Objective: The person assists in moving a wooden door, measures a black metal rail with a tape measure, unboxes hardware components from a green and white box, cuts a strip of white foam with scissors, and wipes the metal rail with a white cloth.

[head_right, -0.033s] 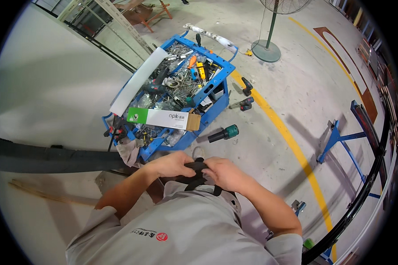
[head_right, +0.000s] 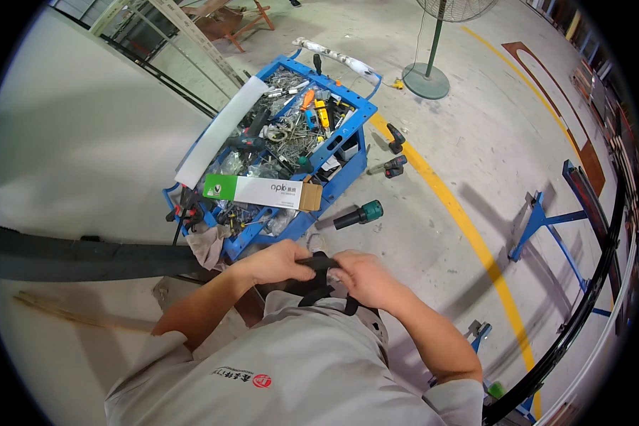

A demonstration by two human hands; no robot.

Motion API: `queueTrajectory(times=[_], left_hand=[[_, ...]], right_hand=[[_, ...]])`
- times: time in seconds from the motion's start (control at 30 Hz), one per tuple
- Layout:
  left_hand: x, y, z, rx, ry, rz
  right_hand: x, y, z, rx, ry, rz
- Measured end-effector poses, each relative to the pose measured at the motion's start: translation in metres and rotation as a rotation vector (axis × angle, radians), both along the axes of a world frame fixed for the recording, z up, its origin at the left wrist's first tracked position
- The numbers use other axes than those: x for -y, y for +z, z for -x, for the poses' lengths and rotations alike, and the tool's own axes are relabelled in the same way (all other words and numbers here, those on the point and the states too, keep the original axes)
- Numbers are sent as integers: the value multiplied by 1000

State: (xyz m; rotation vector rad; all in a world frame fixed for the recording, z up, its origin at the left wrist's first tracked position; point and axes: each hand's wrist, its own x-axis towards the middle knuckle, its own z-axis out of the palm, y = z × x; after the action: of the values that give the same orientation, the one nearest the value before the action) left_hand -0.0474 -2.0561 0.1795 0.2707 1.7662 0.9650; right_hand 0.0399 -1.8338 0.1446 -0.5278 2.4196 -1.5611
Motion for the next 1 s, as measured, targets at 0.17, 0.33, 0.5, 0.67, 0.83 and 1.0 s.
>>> queueTrajectory(times=[0.17,0.33,0.5,0.67,0.83,1.0], left_hand=[[-32,-78,1,-302,496,-522],[-50,-120,3,-443,607,-232],[4,-162,43,-976,-26,-224],[48,-186,92,-854,-106,87],[170,-198,159,-1125,222,124],[270,-216,226,-1173,306,881]], right_hand=[[41,-15,2,111,-574,256],[105,-68,18,242,-914,252],[145,-106,63,615,-1106,877],[156,-157,122,617,-1065,757],[131,-206,174,608,-812,-66],[144,-213,191,399,-650,-124]])
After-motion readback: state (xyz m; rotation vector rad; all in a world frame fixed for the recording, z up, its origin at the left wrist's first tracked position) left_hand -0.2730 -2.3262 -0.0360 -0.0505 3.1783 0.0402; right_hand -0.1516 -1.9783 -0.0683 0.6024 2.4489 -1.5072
